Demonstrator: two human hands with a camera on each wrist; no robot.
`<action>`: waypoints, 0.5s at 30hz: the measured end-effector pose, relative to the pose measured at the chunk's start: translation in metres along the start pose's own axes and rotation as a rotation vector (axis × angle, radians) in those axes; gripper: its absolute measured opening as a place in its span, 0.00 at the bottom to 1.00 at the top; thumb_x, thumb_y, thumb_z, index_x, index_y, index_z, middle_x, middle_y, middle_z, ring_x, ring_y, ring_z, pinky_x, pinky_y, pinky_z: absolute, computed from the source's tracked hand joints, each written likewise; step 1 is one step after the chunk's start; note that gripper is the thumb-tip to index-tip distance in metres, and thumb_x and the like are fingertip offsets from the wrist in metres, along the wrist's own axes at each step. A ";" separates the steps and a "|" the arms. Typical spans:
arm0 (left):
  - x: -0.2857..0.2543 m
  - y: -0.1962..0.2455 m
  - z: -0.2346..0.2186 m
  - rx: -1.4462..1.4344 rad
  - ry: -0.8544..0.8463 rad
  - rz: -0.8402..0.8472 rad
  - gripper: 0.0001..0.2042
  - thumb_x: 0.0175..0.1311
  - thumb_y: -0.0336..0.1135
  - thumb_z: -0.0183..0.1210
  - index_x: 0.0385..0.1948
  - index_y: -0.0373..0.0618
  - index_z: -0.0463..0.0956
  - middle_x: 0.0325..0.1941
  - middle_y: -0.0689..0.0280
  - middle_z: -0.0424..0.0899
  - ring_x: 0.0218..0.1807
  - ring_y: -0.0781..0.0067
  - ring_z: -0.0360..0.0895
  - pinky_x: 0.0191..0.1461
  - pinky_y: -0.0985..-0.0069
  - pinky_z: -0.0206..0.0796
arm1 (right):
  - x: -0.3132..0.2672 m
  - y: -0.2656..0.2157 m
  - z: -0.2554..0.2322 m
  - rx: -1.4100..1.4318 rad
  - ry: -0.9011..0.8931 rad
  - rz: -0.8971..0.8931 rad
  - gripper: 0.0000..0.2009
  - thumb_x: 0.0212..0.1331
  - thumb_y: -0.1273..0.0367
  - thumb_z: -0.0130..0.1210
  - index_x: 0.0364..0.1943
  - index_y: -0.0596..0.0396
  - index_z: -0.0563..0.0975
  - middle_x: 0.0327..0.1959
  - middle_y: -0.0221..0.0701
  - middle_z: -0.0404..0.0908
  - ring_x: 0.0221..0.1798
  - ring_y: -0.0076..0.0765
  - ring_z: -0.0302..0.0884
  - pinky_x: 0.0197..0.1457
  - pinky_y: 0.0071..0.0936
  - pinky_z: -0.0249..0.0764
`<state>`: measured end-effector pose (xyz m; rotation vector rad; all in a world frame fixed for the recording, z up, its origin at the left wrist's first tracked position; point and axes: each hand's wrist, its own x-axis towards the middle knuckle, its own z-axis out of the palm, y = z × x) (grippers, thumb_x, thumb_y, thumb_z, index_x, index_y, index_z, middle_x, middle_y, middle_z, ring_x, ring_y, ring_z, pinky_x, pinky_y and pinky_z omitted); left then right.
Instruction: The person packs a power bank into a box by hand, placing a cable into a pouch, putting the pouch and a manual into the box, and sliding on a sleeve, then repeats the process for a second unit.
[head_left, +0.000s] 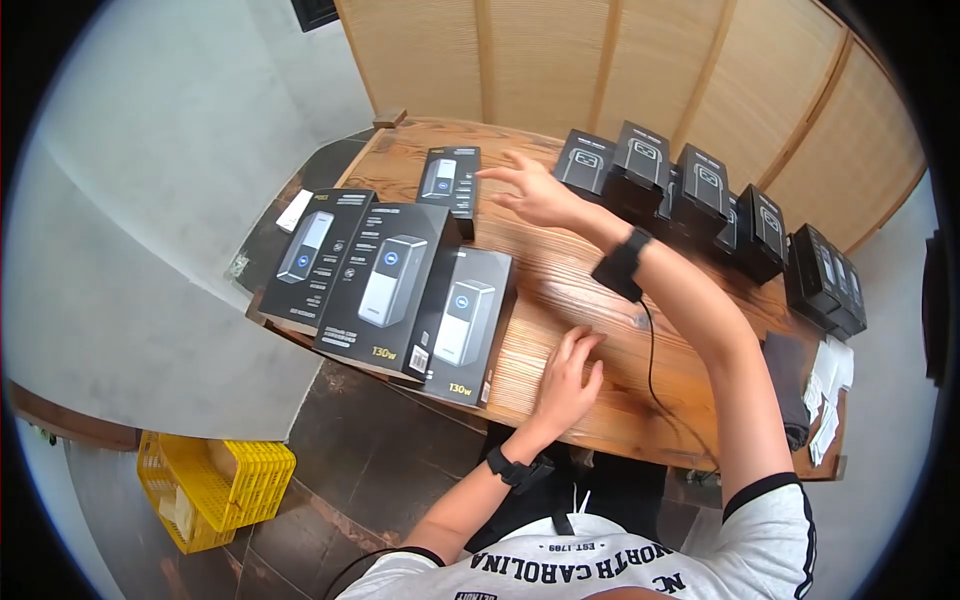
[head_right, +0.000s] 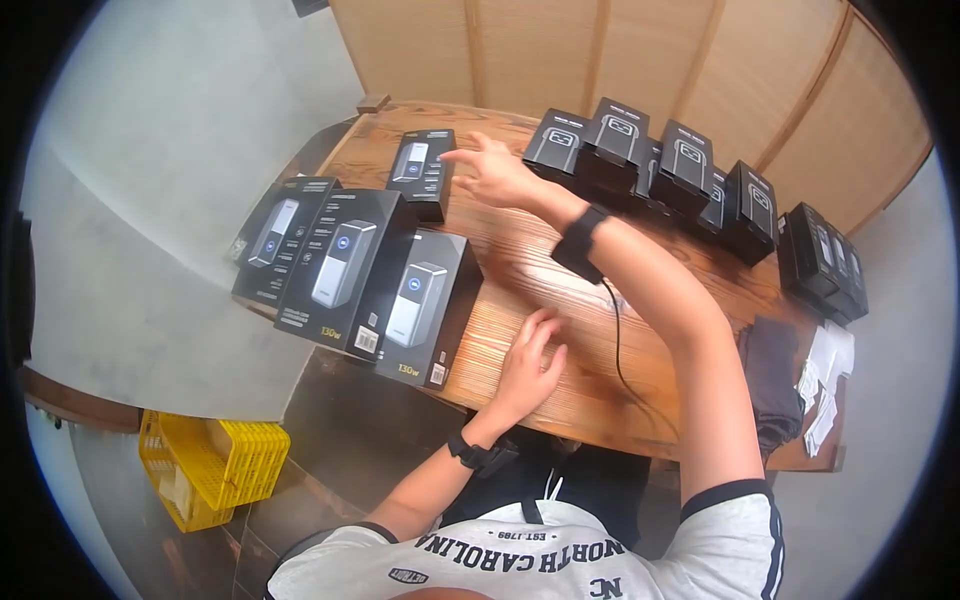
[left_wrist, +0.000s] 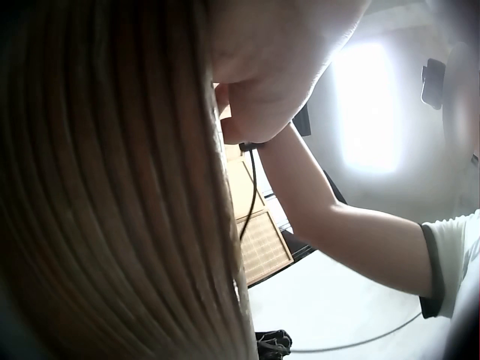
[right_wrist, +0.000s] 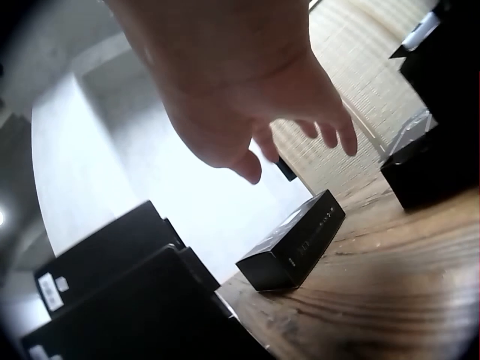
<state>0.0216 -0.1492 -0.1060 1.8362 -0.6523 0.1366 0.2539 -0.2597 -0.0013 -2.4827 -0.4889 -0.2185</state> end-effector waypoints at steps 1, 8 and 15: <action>0.001 0.002 -0.001 0.001 0.002 0.014 0.17 0.63 0.27 0.59 0.55 0.42 0.76 0.63 0.53 0.74 0.57 0.50 0.78 0.61 0.61 0.70 | 0.021 0.002 0.011 -0.085 -0.109 -0.072 0.23 0.68 0.58 0.57 0.68 0.29 0.73 0.79 0.49 0.53 0.79 0.63 0.51 0.78 0.55 0.57; 0.000 0.001 -0.003 -0.022 -0.008 -0.026 0.16 0.63 0.26 0.59 0.54 0.40 0.76 0.65 0.51 0.73 0.63 0.42 0.73 0.64 0.58 0.69 | 0.100 -0.009 0.070 -0.243 -0.470 -0.158 0.21 0.72 0.53 0.51 0.68 0.13 0.71 0.83 0.40 0.44 0.85 0.61 0.32 0.80 0.63 0.47; 0.000 0.002 -0.005 0.000 -0.021 -0.009 0.16 0.63 0.26 0.57 0.54 0.41 0.76 0.64 0.50 0.74 0.62 0.42 0.74 0.66 0.57 0.67 | 0.107 0.020 0.079 -0.091 -0.417 -0.244 0.17 0.64 0.53 0.61 0.57 0.24 0.78 0.80 0.50 0.50 0.83 0.63 0.37 0.73 0.77 0.49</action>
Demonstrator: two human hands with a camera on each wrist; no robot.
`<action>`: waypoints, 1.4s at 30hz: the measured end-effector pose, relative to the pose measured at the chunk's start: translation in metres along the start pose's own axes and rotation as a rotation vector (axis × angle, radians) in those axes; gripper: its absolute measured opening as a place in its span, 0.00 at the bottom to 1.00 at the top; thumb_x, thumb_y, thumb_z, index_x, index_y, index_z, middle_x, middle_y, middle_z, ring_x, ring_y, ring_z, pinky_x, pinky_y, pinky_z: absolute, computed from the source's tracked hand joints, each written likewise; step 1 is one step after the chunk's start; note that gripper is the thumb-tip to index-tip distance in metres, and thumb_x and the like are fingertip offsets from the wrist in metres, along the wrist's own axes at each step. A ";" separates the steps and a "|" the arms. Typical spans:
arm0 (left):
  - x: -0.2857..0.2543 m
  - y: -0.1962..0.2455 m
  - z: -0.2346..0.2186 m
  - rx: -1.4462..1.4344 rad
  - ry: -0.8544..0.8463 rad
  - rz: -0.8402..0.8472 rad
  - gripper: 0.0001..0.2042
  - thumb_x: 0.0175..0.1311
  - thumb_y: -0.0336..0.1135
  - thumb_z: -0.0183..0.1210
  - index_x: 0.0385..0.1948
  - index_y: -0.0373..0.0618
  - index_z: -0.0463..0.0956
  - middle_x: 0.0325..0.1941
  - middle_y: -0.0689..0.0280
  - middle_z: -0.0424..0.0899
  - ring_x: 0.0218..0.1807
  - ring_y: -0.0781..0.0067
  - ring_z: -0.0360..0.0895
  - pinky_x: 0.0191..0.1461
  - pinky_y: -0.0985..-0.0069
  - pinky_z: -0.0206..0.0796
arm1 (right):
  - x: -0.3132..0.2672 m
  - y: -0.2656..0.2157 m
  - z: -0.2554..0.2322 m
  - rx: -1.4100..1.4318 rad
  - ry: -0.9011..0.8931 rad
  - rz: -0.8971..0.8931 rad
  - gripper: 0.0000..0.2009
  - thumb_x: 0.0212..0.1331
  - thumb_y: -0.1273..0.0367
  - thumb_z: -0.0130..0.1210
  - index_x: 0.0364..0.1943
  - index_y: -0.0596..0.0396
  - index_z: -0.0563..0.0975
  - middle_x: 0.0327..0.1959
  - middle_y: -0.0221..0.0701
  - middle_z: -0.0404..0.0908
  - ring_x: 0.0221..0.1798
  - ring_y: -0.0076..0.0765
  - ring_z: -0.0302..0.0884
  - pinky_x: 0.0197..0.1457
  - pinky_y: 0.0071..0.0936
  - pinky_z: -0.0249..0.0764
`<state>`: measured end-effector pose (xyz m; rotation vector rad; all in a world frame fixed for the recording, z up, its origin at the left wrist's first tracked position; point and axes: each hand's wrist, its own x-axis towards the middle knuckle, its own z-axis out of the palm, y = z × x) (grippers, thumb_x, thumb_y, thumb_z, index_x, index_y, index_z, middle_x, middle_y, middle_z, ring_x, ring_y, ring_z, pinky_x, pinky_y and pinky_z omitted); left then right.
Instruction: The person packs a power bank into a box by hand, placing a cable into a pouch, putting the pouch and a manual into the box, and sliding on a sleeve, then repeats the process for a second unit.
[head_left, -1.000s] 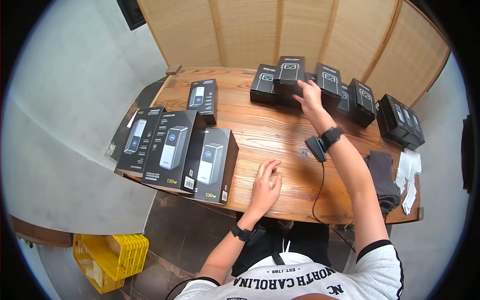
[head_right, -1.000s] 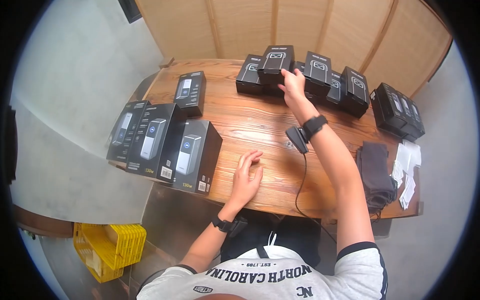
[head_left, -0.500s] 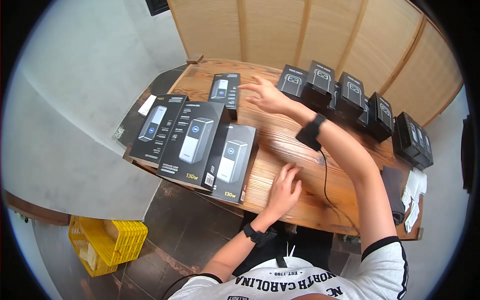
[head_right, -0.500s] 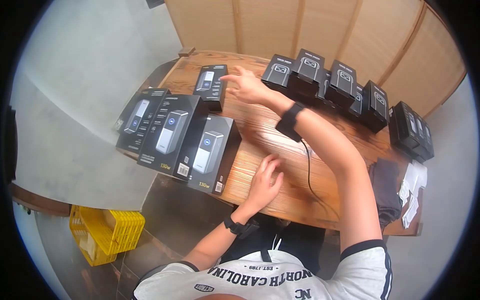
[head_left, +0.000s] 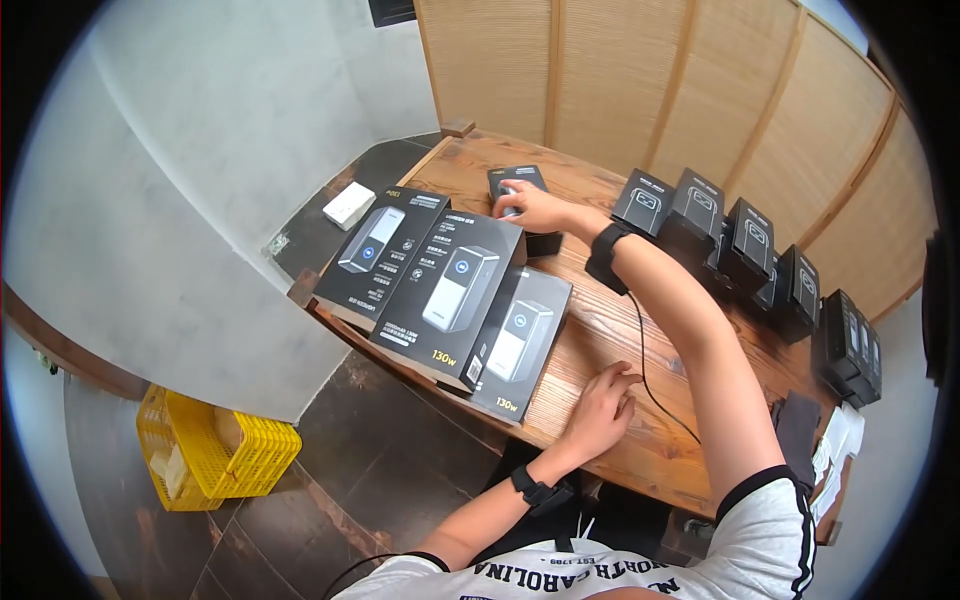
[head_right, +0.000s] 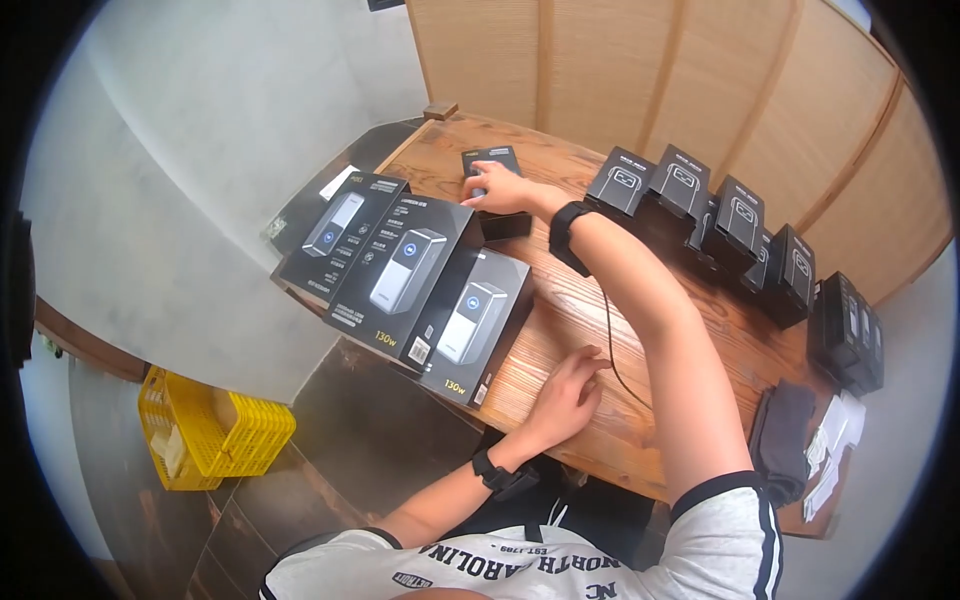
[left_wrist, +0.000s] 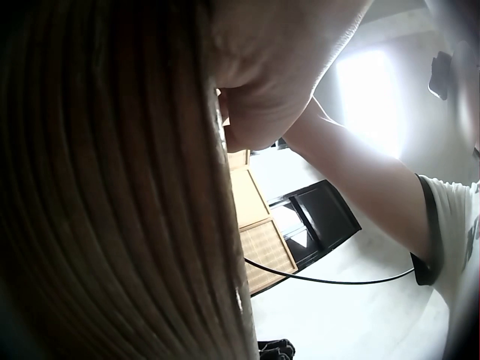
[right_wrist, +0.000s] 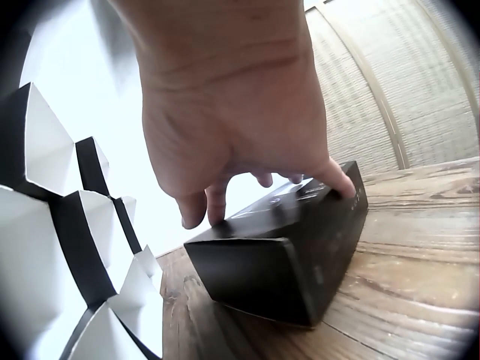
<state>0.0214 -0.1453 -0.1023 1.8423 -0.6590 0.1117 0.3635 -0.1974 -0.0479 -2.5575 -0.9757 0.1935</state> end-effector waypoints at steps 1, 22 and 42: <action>0.000 0.002 -0.001 -0.031 -0.008 -0.021 0.16 0.64 0.27 0.57 0.53 0.41 0.76 0.63 0.50 0.74 0.62 0.42 0.74 0.65 0.57 0.68 | -0.007 0.002 -0.001 -0.017 0.034 0.033 0.17 0.61 0.54 0.64 0.54 0.27 0.79 0.79 0.52 0.51 0.83 0.63 0.40 0.73 0.75 0.51; 0.000 0.001 0.000 -0.055 0.076 -0.002 0.15 0.66 0.24 0.56 0.54 0.36 0.74 0.57 0.52 0.76 0.53 0.58 0.81 0.58 0.67 0.74 | -0.267 -0.089 0.012 -0.060 0.259 0.586 0.48 0.45 0.50 0.67 0.72 0.59 0.64 0.68 0.60 0.65 0.69 0.65 0.66 0.70 0.51 0.68; 0.046 0.030 0.025 0.037 -0.205 -0.066 0.16 0.61 0.33 0.71 0.44 0.38 0.74 0.38 0.67 0.80 0.35 0.80 0.74 0.37 0.81 0.72 | -0.496 -0.203 0.126 0.876 1.260 0.668 0.47 0.60 0.67 0.67 0.78 0.59 0.49 0.79 0.50 0.50 0.80 0.48 0.51 0.79 0.41 0.51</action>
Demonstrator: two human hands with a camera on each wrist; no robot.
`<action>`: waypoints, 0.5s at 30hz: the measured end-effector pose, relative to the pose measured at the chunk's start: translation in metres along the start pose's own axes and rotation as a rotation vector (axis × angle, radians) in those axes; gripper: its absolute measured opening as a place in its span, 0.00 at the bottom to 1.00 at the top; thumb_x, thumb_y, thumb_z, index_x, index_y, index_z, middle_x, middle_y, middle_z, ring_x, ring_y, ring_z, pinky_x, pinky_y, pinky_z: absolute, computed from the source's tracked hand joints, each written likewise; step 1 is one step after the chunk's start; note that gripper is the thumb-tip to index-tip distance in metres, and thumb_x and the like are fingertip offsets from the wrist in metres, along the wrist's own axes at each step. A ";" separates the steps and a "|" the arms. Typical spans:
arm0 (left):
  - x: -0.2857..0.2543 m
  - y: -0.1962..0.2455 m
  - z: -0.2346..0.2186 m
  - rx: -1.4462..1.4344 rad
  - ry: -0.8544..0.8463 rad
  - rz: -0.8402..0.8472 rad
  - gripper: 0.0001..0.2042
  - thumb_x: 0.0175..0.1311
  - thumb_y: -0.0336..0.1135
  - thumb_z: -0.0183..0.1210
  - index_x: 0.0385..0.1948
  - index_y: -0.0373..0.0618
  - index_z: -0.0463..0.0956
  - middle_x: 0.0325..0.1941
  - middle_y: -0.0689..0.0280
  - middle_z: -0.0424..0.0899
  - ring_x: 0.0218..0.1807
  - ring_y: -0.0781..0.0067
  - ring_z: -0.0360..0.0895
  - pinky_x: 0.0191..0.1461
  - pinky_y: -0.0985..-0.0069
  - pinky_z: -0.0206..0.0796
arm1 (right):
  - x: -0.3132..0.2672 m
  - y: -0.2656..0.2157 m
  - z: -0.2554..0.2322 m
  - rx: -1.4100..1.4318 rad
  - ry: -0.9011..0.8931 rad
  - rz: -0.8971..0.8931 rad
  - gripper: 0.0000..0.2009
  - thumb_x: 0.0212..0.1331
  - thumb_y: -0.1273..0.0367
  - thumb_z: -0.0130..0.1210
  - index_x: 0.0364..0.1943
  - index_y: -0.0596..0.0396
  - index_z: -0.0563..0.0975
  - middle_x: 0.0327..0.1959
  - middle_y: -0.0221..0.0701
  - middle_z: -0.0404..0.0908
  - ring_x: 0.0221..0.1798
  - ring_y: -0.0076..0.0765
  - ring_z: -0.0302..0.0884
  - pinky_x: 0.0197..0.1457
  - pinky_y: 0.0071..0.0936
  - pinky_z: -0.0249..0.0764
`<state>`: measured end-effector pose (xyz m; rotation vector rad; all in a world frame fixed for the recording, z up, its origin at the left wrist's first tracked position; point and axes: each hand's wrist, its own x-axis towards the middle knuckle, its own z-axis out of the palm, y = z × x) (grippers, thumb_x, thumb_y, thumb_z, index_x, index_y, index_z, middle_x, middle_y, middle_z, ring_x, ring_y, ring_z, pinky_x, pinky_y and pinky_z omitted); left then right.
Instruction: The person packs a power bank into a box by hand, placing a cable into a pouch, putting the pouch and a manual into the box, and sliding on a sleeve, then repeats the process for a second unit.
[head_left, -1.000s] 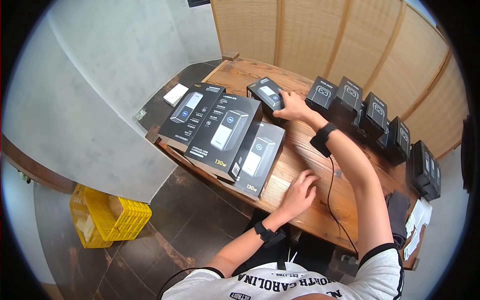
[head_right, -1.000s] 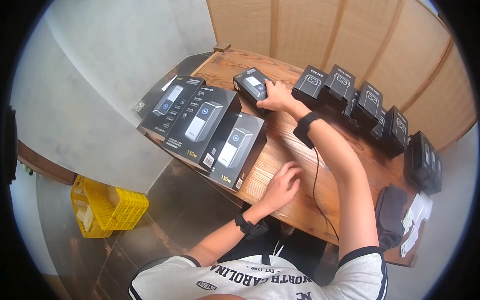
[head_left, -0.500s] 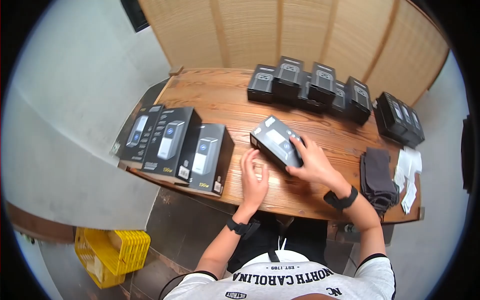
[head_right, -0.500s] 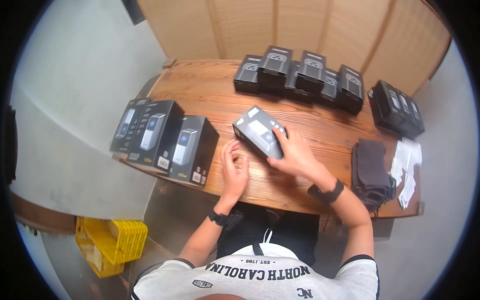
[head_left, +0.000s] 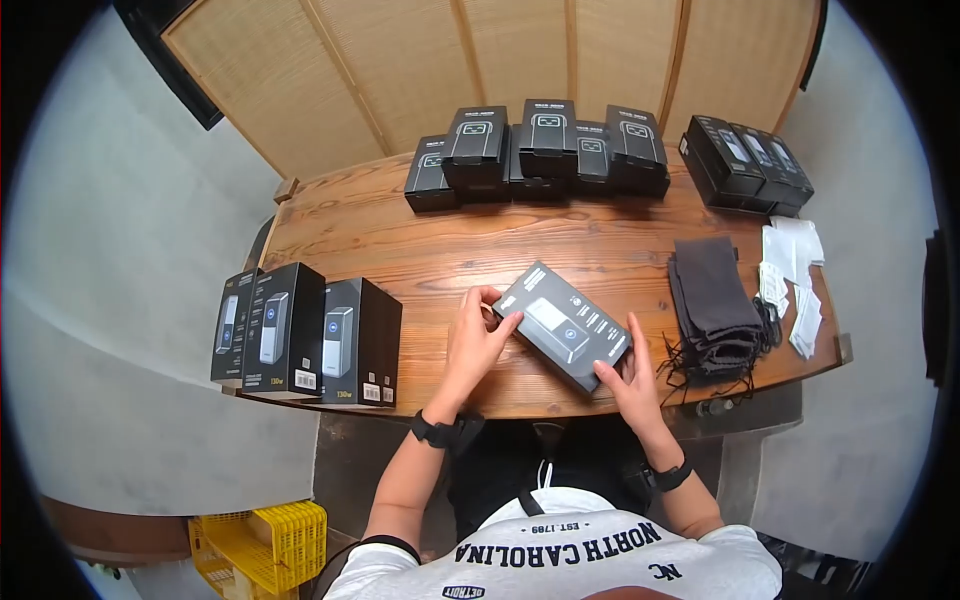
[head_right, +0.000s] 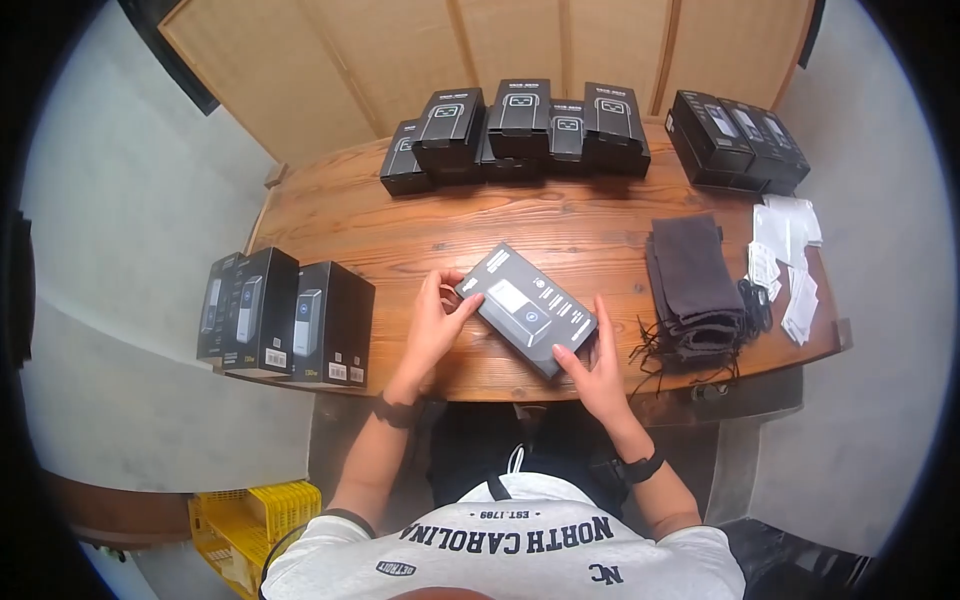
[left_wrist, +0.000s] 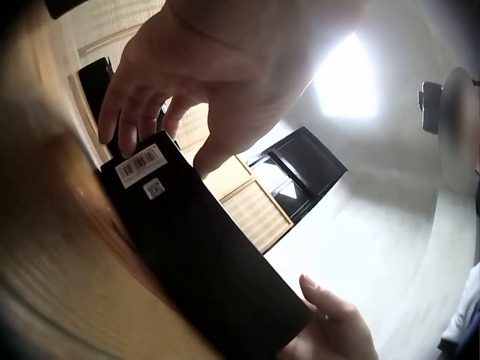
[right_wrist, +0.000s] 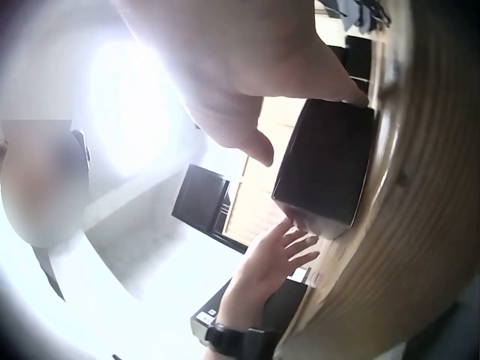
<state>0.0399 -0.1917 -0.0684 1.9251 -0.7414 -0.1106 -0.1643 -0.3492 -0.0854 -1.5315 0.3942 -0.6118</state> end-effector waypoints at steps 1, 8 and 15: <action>-0.001 -0.002 0.000 0.006 -0.007 -0.005 0.16 0.61 0.33 0.71 0.44 0.38 0.74 0.38 0.67 0.80 0.35 0.80 0.74 0.37 0.81 0.72 | -0.003 0.001 0.002 0.213 0.007 0.055 0.47 0.61 0.67 0.66 0.78 0.60 0.47 0.79 0.49 0.50 0.80 0.46 0.50 0.79 0.41 0.51; -0.023 -0.007 -0.018 -0.472 -0.318 -0.422 0.10 0.67 0.36 0.67 0.30 0.44 0.76 0.30 0.72 0.81 0.35 0.85 0.74 0.39 0.83 0.67 | 0.004 -0.007 -0.033 -0.172 -0.121 -0.133 0.52 0.52 0.59 0.74 0.77 0.61 0.52 0.81 0.50 0.44 0.83 0.50 0.45 0.81 0.42 0.47; -0.045 -0.012 -0.047 -0.473 -0.376 -0.425 0.09 0.73 0.34 0.61 0.31 0.48 0.70 0.33 0.78 0.73 0.38 0.88 0.69 0.44 0.84 0.64 | 0.013 -0.066 -0.048 -0.732 -0.581 -0.197 0.55 0.40 0.60 0.79 0.76 0.56 0.57 0.76 0.49 0.55 0.77 0.60 0.54 0.78 0.47 0.58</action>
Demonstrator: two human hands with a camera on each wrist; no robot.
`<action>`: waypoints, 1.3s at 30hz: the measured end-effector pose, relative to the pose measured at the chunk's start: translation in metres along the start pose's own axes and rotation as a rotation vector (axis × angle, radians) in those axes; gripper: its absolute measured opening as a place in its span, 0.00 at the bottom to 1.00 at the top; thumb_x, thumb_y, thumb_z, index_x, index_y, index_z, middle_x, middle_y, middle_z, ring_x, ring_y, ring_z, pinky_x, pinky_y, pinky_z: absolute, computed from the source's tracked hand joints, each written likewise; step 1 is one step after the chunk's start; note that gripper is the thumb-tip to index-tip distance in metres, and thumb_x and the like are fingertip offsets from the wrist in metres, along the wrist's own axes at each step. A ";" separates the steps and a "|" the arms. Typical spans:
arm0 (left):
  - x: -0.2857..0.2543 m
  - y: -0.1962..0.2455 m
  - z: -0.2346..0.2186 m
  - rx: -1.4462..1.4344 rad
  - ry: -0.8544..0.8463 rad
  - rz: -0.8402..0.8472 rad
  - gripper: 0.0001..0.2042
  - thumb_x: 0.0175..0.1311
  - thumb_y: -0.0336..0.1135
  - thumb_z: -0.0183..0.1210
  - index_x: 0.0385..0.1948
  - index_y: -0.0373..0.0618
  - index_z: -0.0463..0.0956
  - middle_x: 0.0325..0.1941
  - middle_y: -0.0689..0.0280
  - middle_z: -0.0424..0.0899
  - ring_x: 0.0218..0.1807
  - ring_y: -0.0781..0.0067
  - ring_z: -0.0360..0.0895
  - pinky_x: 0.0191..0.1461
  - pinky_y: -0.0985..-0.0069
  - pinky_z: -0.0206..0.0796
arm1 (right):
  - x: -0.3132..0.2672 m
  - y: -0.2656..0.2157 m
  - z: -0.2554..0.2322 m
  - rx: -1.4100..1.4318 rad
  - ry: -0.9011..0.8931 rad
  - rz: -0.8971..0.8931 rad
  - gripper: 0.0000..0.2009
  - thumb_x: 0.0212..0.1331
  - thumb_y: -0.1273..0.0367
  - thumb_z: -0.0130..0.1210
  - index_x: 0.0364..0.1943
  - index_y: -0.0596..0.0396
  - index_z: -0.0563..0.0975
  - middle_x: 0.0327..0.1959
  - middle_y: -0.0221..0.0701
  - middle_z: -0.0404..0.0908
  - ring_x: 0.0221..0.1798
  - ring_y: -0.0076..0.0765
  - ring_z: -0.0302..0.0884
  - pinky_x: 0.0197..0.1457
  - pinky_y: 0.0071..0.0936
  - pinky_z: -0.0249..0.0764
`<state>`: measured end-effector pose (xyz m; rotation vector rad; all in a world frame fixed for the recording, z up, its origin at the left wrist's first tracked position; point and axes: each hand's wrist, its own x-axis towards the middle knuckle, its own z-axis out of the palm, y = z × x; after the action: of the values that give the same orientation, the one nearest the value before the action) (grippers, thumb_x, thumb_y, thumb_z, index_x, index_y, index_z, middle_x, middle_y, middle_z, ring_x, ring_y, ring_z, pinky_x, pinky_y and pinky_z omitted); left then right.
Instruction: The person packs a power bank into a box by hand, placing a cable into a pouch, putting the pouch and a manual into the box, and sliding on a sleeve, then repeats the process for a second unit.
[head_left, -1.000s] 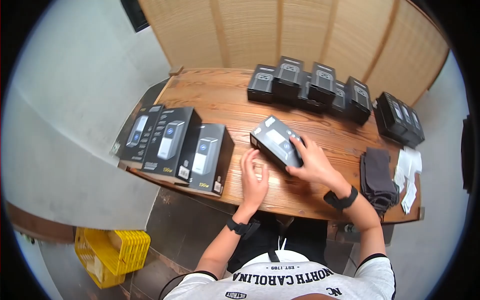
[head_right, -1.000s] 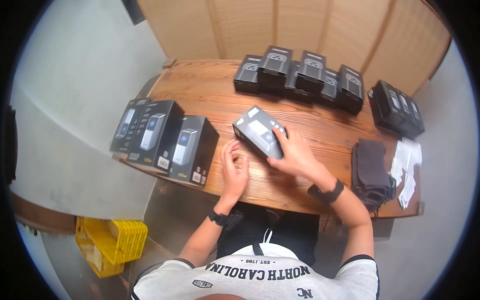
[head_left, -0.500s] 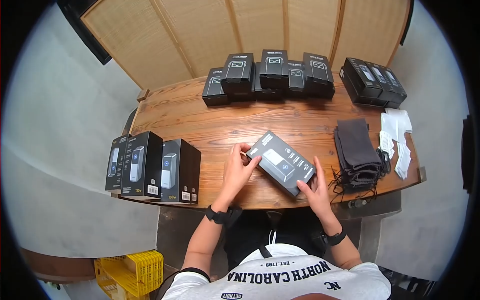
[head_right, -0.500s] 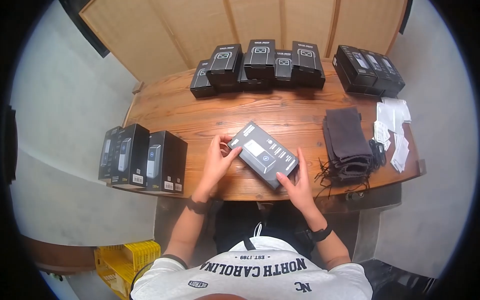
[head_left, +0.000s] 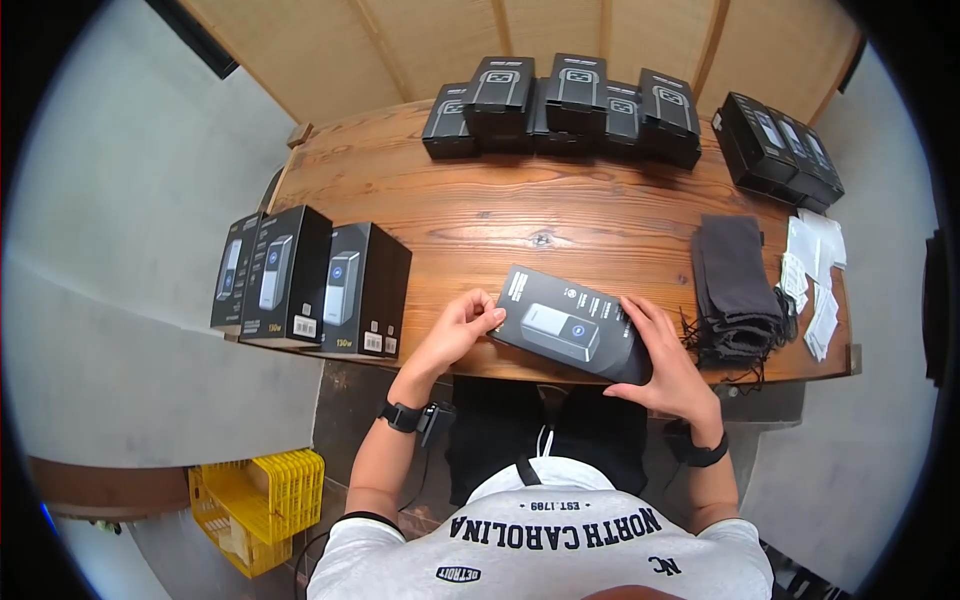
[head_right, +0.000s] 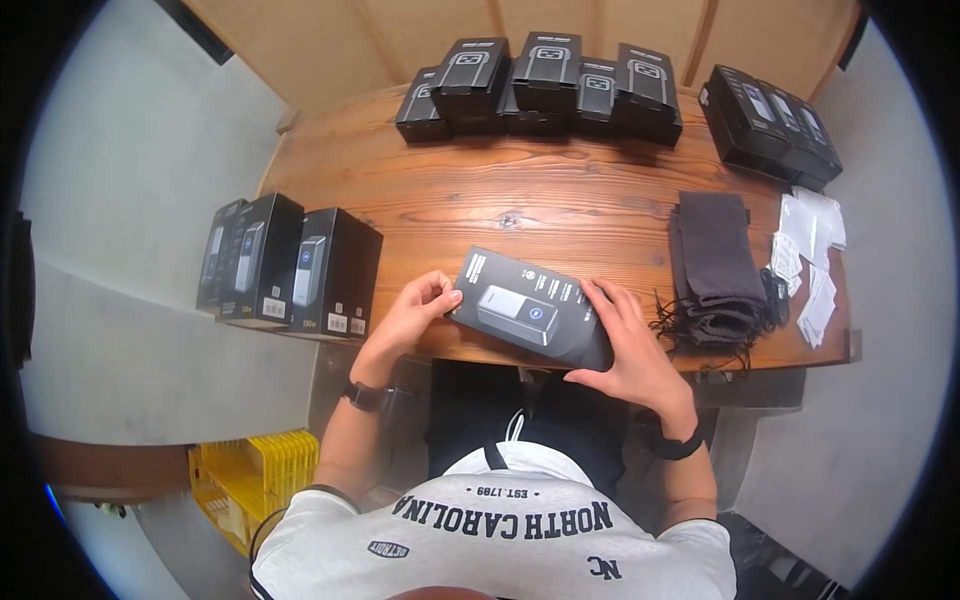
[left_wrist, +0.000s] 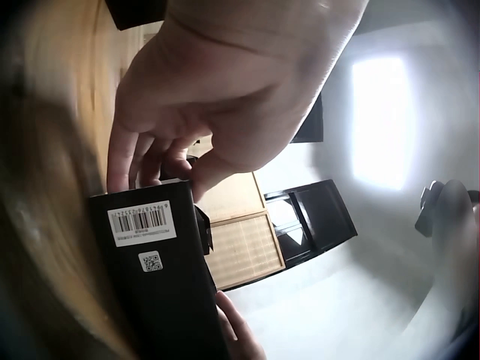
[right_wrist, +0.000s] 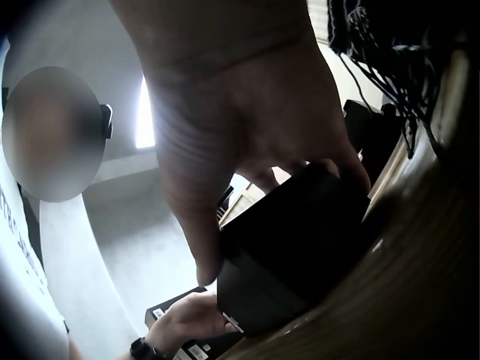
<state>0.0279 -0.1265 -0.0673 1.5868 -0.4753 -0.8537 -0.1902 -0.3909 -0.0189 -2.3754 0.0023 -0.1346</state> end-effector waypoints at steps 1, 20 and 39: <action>-0.003 -0.001 -0.001 -0.005 -0.018 -0.015 0.08 0.73 0.35 0.60 0.33 0.47 0.73 0.34 0.78 0.76 0.39 0.88 0.70 0.45 0.84 0.64 | 0.001 -0.005 -0.004 -0.034 -0.013 0.008 0.56 0.38 0.64 0.79 0.75 0.55 0.57 0.73 0.48 0.58 0.74 0.60 0.57 0.76 0.46 0.61; -0.074 -0.025 0.015 -0.497 0.454 0.170 0.11 0.77 0.37 0.55 0.45 0.39 0.82 0.43 0.72 0.85 0.46 0.87 0.75 0.56 0.81 0.65 | 0.022 0.020 -0.056 -0.076 -0.072 0.112 0.53 0.29 0.82 0.69 0.73 0.53 0.61 0.75 0.44 0.59 0.79 0.54 0.56 0.80 0.38 0.55; -0.076 -0.025 0.056 -0.864 0.708 0.452 0.21 0.78 0.27 0.50 0.68 0.46 0.56 0.70 0.62 0.67 0.70 0.73 0.64 0.75 0.69 0.55 | 0.038 0.016 -0.002 -0.271 0.240 0.143 0.46 0.47 0.60 0.75 0.72 0.57 0.64 0.69 0.51 0.63 0.70 0.60 0.65 0.72 0.44 0.65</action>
<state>-0.0668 -0.1036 -0.0733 0.8232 0.0701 -0.0653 -0.1525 -0.4056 -0.0247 -2.6035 0.3231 -0.3694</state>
